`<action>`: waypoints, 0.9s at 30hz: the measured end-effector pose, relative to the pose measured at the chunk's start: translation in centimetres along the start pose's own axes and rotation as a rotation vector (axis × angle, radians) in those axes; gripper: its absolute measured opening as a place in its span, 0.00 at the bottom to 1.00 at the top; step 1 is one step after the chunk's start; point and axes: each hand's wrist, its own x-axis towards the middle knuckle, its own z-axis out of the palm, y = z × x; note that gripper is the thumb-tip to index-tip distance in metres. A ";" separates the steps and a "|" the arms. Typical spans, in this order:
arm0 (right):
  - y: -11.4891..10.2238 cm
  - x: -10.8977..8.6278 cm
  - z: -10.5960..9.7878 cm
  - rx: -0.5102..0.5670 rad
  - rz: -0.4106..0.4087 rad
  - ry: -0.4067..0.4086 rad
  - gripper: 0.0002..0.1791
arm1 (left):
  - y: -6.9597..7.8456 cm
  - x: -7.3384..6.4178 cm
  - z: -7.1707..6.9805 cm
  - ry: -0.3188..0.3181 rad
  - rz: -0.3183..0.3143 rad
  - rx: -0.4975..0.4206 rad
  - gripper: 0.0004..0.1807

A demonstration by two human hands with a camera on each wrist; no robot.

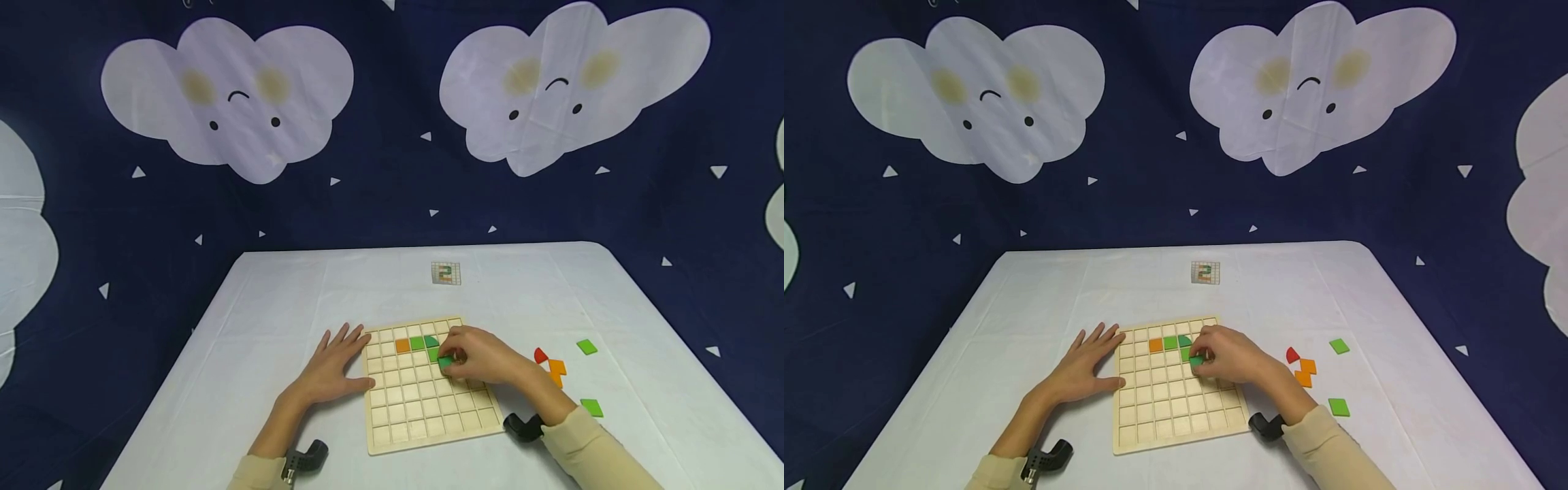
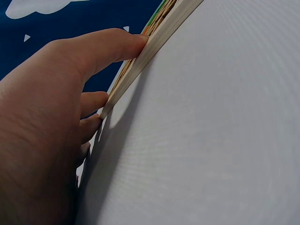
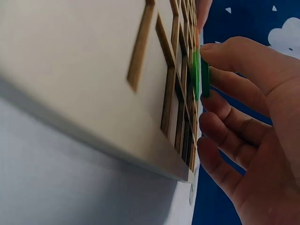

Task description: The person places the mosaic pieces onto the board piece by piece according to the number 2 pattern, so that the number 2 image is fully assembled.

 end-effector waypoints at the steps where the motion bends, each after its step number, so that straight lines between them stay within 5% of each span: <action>1: -0.1 0.0 0.0 -0.004 -0.002 -0.003 0.09 | 0.0 0.0 0.0 -0.001 -0.001 -0.001 0.51; 27: -0.5 0.4 0.4 -0.093 -0.107 -0.041 0.12 | 0.0 0.1 0.1 -0.004 -0.016 0.013 0.51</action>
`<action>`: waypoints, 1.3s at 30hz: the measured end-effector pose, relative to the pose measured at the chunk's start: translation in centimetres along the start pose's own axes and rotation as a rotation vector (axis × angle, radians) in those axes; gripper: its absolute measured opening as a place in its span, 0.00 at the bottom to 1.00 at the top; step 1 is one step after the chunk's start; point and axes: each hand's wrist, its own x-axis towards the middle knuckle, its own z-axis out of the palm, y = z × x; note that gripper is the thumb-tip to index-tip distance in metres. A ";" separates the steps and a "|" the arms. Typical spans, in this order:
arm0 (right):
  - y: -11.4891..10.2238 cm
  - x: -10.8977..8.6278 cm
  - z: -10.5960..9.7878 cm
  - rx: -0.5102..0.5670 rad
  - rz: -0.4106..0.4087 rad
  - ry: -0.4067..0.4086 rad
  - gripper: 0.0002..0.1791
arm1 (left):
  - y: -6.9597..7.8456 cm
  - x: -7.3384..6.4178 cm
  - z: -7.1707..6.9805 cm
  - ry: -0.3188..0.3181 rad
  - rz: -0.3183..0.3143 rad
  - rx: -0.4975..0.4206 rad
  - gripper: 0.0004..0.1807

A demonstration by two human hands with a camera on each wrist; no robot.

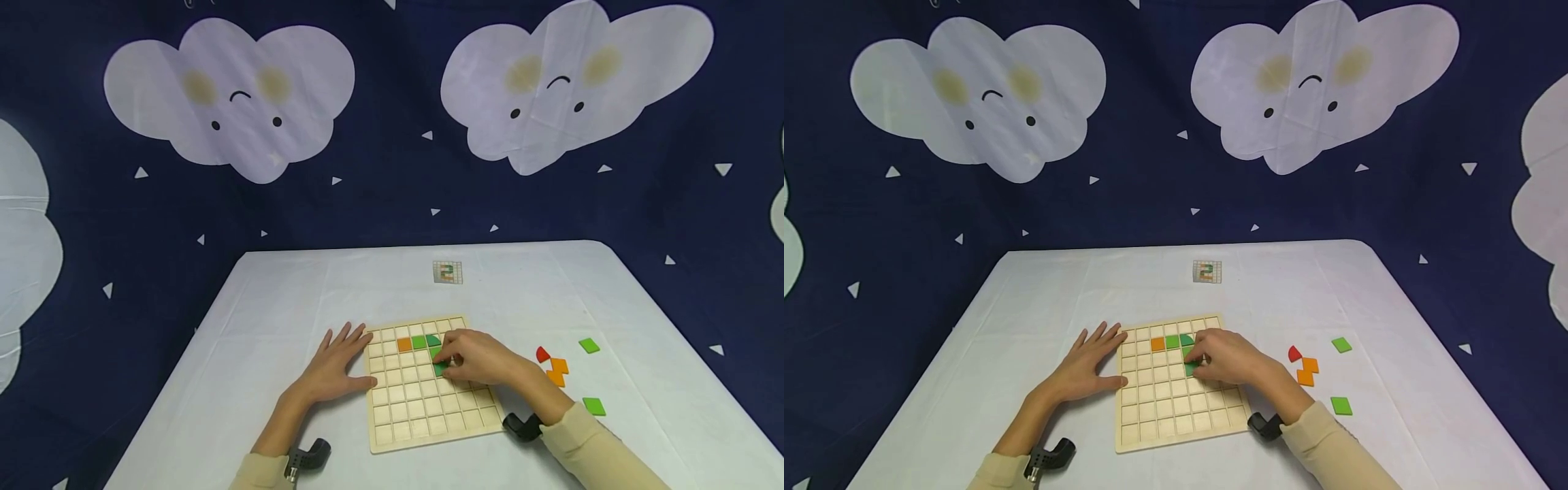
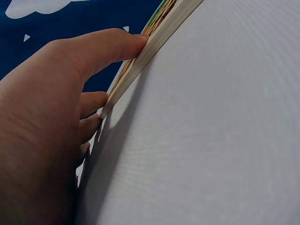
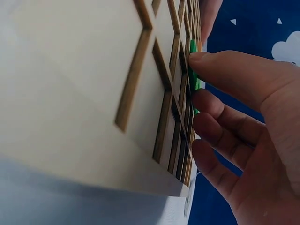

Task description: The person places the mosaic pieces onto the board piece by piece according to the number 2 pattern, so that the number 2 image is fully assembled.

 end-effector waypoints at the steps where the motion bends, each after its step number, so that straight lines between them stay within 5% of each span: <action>1: 0.0 0.0 0.0 -0.001 0.001 0.001 0.12 | 0.0 0.0 0.0 0.000 0.001 0.000 0.51; 15: 0.2 -0.5 -0.9 0.031 0.052 -0.004 0.10 | 0.0 0.2 0.0 0.000 0.006 -0.001 0.51; 26: 2.2 -2.4 -2.5 0.123 0.122 0.077 0.14 | 0.0 0.0 0.0 -0.005 0.003 -0.006 0.51; 39: 4.9 -4.9 -3.5 0.100 0.217 0.138 0.14 | 0.0 0.0 0.1 -0.002 0.005 -0.008 0.51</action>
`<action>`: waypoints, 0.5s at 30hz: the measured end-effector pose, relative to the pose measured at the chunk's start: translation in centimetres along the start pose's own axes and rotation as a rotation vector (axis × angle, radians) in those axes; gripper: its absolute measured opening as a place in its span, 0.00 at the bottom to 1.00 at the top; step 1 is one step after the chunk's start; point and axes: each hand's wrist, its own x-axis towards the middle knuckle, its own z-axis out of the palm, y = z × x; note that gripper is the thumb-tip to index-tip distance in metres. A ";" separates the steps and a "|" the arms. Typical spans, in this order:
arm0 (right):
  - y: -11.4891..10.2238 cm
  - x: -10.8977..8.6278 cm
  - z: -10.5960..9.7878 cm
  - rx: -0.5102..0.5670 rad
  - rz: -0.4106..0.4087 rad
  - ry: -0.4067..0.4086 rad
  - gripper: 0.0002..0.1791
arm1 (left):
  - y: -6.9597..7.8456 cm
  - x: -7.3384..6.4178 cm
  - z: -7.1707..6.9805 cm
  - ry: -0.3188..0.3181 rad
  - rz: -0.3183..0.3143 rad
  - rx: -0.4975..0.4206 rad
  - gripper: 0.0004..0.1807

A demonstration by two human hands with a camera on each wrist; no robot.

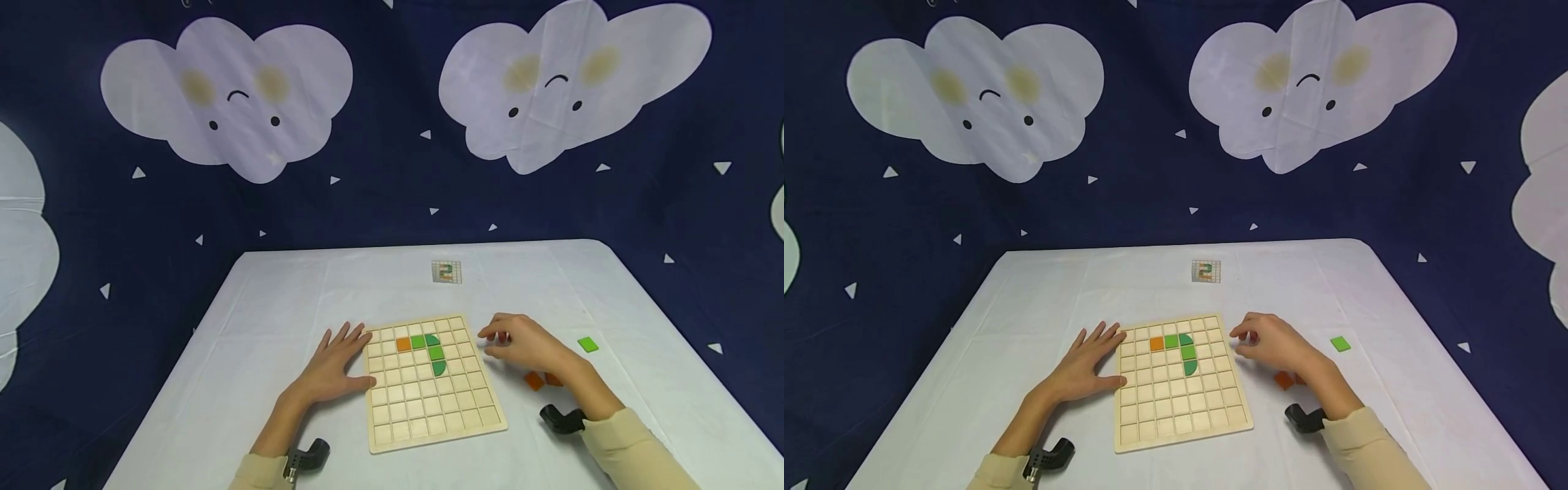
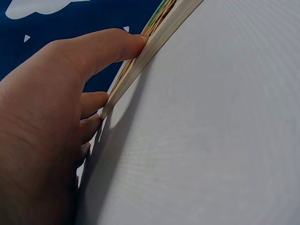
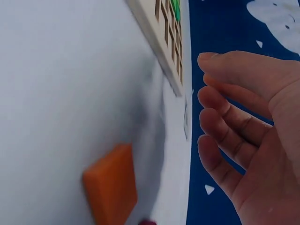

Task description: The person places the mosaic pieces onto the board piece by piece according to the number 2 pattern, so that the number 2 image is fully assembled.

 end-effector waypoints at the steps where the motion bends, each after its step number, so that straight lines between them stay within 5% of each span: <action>1: 0.2 -0.2 -0.1 0.003 0.007 0.003 0.14 | 0.0 0.0 0.0 0.001 0.000 0.000 0.51; 15: 3.1 -2.7 -1.3 0.038 0.093 0.064 0.13 | 0.1 0.0 0.0 0.004 -0.009 -0.002 0.51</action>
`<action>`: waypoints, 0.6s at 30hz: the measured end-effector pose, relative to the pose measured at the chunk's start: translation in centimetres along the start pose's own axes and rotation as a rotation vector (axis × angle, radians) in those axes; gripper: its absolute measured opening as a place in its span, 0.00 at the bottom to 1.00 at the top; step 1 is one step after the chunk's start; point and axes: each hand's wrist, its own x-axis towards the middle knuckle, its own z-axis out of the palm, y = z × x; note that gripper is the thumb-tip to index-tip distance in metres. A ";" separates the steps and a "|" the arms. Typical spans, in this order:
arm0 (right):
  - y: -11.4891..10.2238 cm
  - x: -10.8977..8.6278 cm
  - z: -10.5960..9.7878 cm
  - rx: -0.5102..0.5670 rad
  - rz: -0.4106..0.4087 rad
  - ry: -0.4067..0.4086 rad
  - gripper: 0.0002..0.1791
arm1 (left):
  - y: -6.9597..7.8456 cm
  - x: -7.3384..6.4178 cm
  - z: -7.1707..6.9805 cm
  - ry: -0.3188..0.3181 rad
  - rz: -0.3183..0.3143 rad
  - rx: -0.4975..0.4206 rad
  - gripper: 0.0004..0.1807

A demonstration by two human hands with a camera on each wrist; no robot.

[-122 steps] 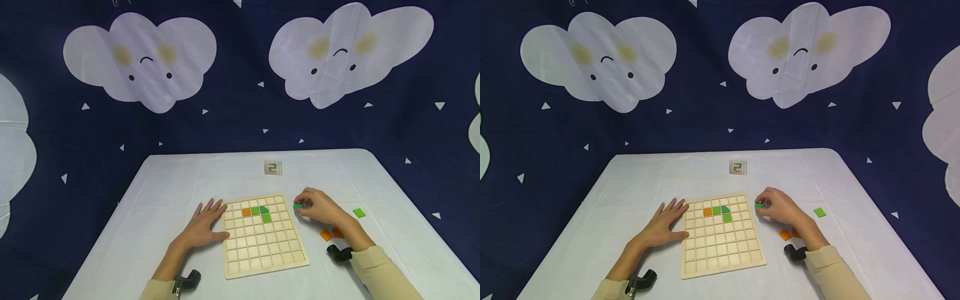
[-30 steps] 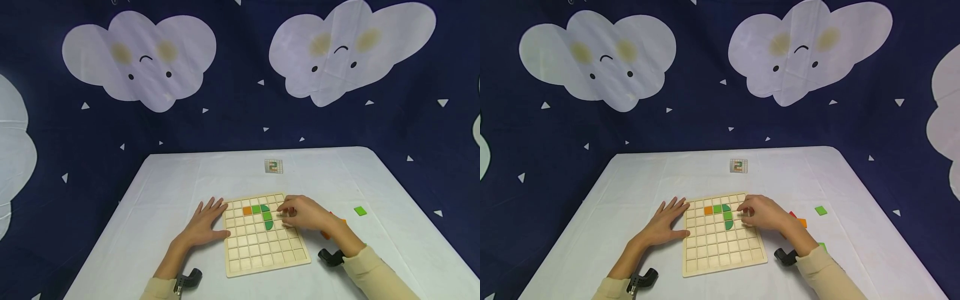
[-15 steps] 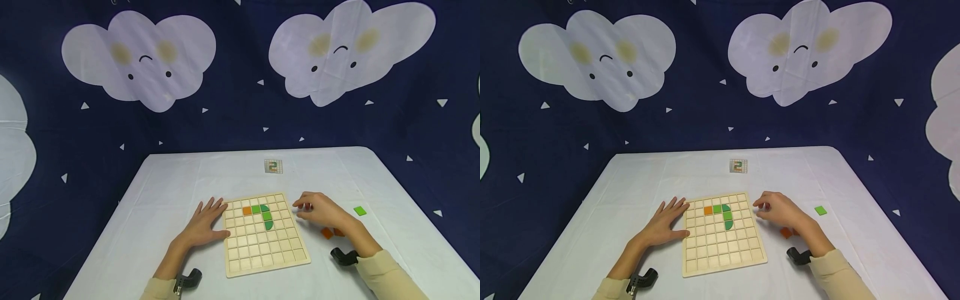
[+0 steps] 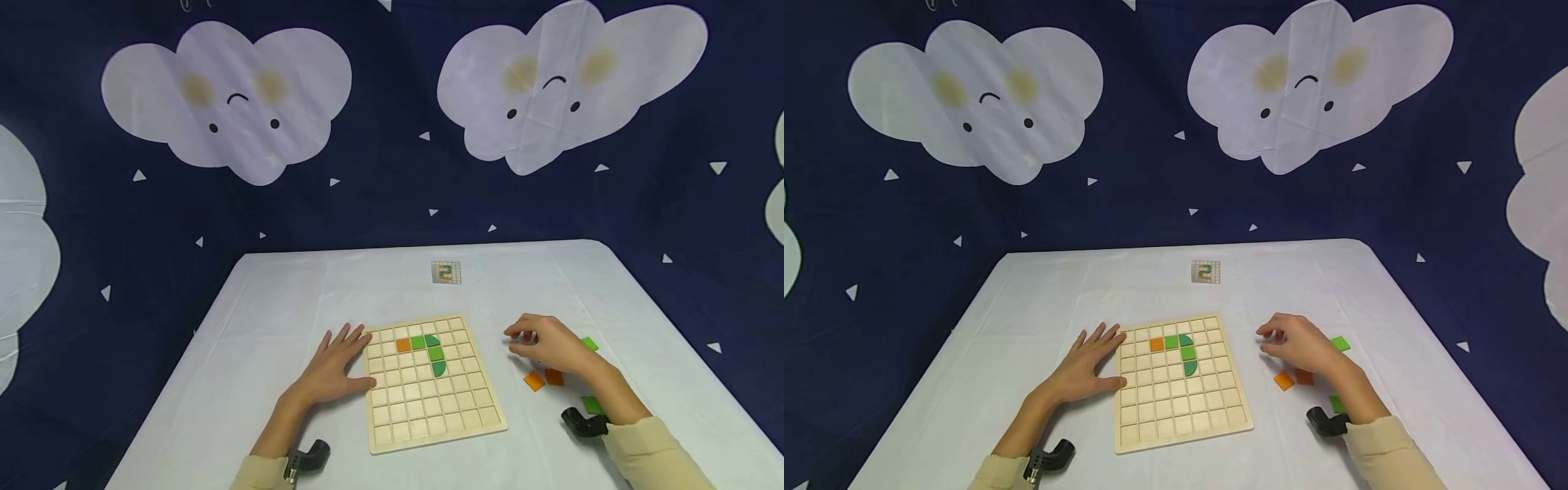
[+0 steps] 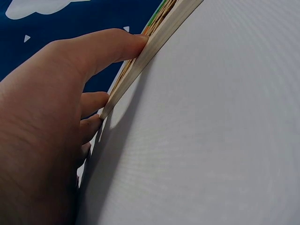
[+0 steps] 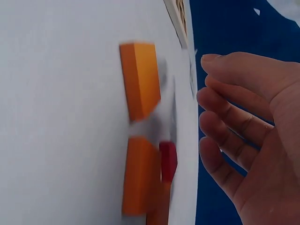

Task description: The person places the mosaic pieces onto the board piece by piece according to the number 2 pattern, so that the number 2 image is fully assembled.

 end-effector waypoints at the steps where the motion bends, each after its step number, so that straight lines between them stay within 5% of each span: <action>1: 0.2 -0.1 -0.1 0.007 0.007 0.001 0.13 | 0.0 0.0 0.0 -0.002 -0.001 0.001 0.51; 18: 3.7 -2.9 -2.1 0.037 0.151 0.041 0.16 | 0.1 0.0 -0.1 -0.007 0.002 0.003 0.51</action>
